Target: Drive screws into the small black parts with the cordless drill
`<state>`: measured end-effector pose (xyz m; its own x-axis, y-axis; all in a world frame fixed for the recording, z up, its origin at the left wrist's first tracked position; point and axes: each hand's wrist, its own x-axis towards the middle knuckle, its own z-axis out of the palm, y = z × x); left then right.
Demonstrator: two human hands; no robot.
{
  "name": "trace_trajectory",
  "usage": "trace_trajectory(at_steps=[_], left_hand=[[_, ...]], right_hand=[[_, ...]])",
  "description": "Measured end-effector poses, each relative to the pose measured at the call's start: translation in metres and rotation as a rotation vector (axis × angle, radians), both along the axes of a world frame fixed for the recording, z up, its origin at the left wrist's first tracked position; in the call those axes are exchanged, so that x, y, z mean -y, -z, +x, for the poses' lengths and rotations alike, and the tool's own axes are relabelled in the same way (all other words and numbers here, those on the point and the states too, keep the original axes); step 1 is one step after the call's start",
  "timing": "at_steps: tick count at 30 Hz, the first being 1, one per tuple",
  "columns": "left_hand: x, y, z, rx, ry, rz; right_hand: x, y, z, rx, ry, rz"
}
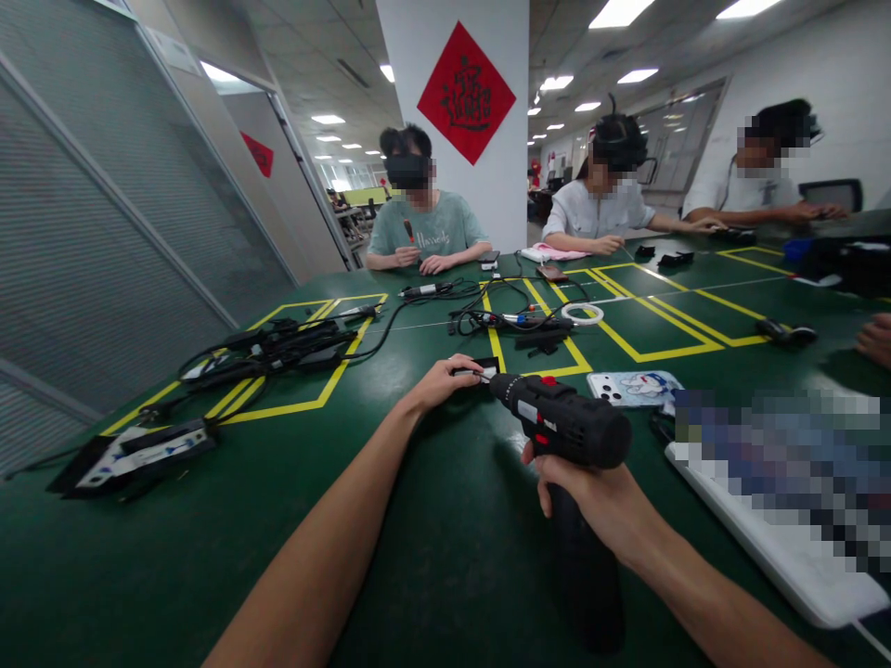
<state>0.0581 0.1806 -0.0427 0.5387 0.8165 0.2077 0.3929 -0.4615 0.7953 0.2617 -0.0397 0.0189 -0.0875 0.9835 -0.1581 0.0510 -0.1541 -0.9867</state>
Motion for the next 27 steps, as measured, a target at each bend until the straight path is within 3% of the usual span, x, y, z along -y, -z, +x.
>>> trace_trajectory(at_steps=[19, 27], left_hand=[[-0.0019, 0.0023, -0.0007, 0.038, 0.025, -0.010], [-0.0026, 0.0024, -0.0007, 0.037, 0.023, -0.011]], right_hand=[[-0.0005, -0.0042, -0.0012, -0.058, 0.009, -0.060], [-0.0001, 0.0050, -0.0010, -0.024, 0.009, -0.020]])
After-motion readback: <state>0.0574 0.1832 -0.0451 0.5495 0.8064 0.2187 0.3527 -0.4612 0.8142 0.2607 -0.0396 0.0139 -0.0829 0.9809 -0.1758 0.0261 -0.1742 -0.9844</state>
